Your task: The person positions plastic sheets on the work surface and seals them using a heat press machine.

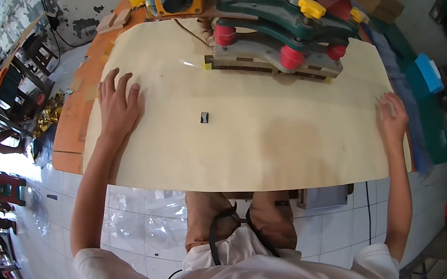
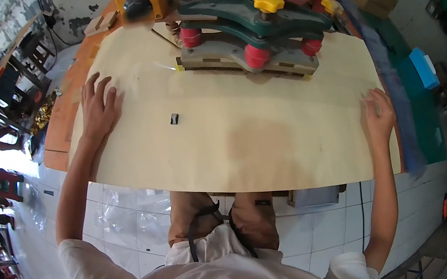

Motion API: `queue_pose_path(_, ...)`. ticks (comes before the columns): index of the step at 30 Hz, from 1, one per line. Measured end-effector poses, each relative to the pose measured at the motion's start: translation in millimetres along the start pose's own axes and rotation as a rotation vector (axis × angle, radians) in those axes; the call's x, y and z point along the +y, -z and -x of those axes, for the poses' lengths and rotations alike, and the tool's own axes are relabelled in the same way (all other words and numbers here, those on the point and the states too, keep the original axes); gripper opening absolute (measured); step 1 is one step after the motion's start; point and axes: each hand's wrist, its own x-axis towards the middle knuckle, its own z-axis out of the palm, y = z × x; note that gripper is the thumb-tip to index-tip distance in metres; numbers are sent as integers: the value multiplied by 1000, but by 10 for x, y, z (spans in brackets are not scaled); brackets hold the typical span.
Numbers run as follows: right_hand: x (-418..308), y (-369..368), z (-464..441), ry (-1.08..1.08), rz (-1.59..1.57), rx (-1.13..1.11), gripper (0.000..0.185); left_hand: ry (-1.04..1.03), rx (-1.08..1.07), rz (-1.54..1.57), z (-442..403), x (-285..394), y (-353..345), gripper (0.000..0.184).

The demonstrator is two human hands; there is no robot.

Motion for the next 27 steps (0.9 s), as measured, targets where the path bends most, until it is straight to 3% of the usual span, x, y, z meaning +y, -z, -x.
queue_pose_path(3, -103, 198, 135, -33, -64, 44, 26, 145, 16, 168, 46, 94, 234, 32)
queue_pose_path(5, -101, 301, 252, -299, -242, 35, 27, 127, 57, 161, 106, 21, 371, 31)
queue_pose_path(11, 272, 519, 510, -431, -296, 70, 29, 239, 52, 390, 277, -411, 654, 30)
queue_pose_path(17, 209, 367, 663, -380, -329, 154, 31, 424, -24, 619, 537, -494, 496, 32)
queue_pose_path(27, 246, 426, 664, -491, -460, 63, 30, 433, 34, 620, 618, -519, 473, 32)
